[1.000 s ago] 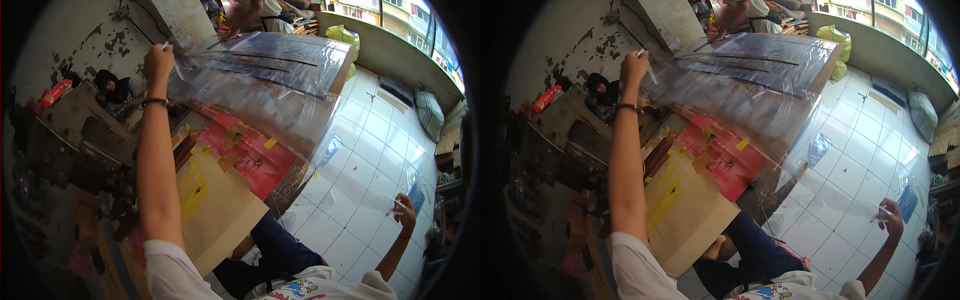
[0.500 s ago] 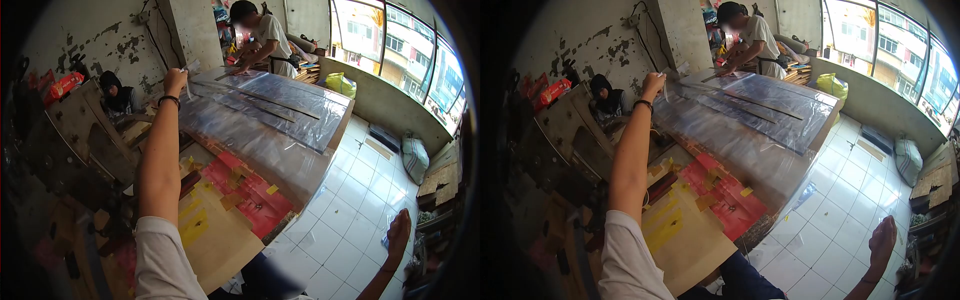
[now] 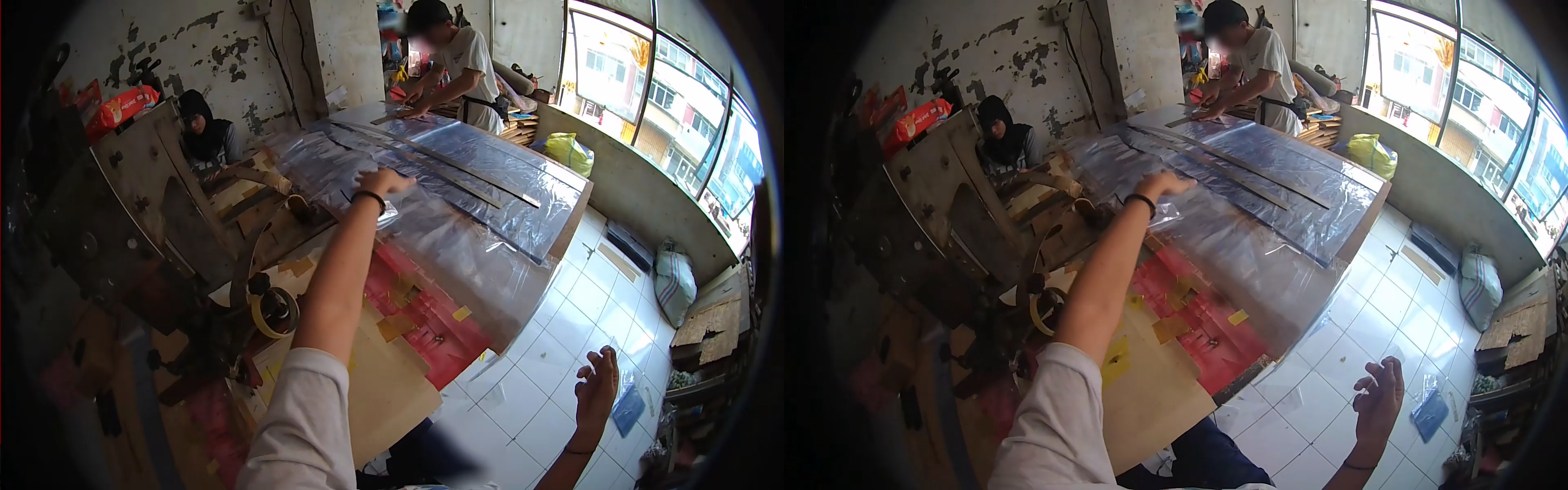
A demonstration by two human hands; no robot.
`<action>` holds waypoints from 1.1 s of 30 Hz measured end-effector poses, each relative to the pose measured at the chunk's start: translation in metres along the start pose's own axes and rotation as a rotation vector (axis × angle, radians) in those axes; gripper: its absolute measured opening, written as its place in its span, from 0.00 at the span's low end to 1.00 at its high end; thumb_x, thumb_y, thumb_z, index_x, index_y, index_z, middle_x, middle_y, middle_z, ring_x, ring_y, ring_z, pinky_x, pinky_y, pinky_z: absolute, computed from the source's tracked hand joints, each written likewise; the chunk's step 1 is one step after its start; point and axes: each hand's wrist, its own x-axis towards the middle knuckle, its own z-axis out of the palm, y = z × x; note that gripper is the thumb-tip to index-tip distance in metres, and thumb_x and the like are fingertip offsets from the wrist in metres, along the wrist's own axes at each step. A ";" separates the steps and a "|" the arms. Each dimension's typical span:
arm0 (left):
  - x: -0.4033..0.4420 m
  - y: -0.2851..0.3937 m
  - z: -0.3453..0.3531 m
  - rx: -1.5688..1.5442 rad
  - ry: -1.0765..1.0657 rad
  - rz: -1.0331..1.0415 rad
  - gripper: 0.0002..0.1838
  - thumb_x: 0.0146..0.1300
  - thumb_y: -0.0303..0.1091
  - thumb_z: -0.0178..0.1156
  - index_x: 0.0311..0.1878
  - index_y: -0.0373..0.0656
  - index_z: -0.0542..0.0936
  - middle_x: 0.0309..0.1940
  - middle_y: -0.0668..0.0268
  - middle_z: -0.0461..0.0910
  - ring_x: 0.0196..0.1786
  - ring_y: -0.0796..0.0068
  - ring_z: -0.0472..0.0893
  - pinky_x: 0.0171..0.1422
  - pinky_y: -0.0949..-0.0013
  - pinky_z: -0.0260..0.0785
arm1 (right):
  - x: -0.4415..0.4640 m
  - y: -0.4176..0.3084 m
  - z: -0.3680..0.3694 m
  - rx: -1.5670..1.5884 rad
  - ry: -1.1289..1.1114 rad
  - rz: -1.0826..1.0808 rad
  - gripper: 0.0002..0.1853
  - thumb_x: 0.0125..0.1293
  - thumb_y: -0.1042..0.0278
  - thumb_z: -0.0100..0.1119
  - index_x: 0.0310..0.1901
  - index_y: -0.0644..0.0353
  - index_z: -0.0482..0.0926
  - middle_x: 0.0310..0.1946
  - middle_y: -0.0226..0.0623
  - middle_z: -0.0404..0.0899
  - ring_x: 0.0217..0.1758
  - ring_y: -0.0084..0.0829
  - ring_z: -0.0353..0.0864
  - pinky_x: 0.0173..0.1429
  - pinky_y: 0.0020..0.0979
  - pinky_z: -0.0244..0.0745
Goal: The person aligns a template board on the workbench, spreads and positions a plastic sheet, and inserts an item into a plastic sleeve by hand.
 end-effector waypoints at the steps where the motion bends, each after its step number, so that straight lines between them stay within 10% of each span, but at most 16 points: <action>1: -0.012 0.009 0.015 -0.021 -0.009 -0.035 0.62 0.54 0.84 0.51 0.78 0.41 0.57 0.80 0.43 0.46 0.81 0.34 0.43 0.83 0.45 0.42 | -0.002 0.003 -0.005 -0.020 0.004 0.005 0.10 0.75 0.56 0.58 0.48 0.51 0.75 0.35 0.32 0.82 0.28 0.23 0.83 0.16 0.18 0.69; 7: -0.100 0.071 0.080 -0.089 -0.051 -0.246 0.73 0.47 0.90 0.47 0.83 0.47 0.35 0.81 0.40 0.27 0.83 0.39 0.31 0.83 0.40 0.28 | -0.022 0.012 -0.032 -0.128 -0.110 0.067 0.10 0.75 0.58 0.57 0.48 0.54 0.74 0.36 0.41 0.83 0.32 0.31 0.86 0.19 0.26 0.78; 10: -0.081 0.060 0.104 -0.314 0.213 -0.037 0.68 0.53 0.87 0.48 0.83 0.46 0.38 0.82 0.42 0.28 0.83 0.42 0.31 0.83 0.43 0.27 | -0.024 0.009 -0.030 -0.132 -0.107 0.028 0.12 0.75 0.57 0.56 0.49 0.56 0.74 0.37 0.42 0.83 0.32 0.30 0.86 0.18 0.26 0.78; 21: -0.165 0.100 0.040 -0.618 0.665 0.732 0.37 0.70 0.50 0.59 0.69 0.29 0.66 0.67 0.35 0.68 0.74 0.34 0.62 0.80 0.47 0.52 | 0.065 0.070 -0.060 -0.406 0.094 -0.009 0.27 0.76 0.54 0.52 0.69 0.58 0.61 0.51 0.48 0.82 0.45 0.33 0.86 0.30 0.29 0.81; 26: -0.269 0.140 0.001 -0.303 0.026 0.857 0.32 0.68 0.50 0.60 0.66 0.33 0.74 0.65 0.42 0.75 0.69 0.46 0.73 0.74 0.56 0.63 | 0.101 0.178 -0.122 -0.802 0.220 0.027 0.40 0.74 0.52 0.57 0.77 0.57 0.47 0.67 0.48 0.72 0.60 0.45 0.79 0.54 0.40 0.79; 29: -0.325 0.139 0.032 -0.435 -0.280 0.804 0.33 0.67 0.51 0.60 0.65 0.32 0.75 0.63 0.44 0.76 0.67 0.46 0.75 0.74 0.57 0.64 | 0.079 0.177 -0.097 -0.869 0.216 -0.274 0.32 0.75 0.58 0.56 0.74 0.60 0.59 0.71 0.49 0.67 0.72 0.49 0.67 0.72 0.45 0.65; 33: -0.422 0.122 0.125 -0.468 0.209 0.920 0.28 0.72 0.48 0.58 0.65 0.36 0.74 0.63 0.47 0.76 0.70 0.48 0.72 0.77 0.51 0.58 | 0.037 0.125 -0.027 -0.693 0.062 -0.360 0.22 0.76 0.64 0.54 0.68 0.59 0.70 0.69 0.43 0.71 0.73 0.44 0.68 0.73 0.50 0.63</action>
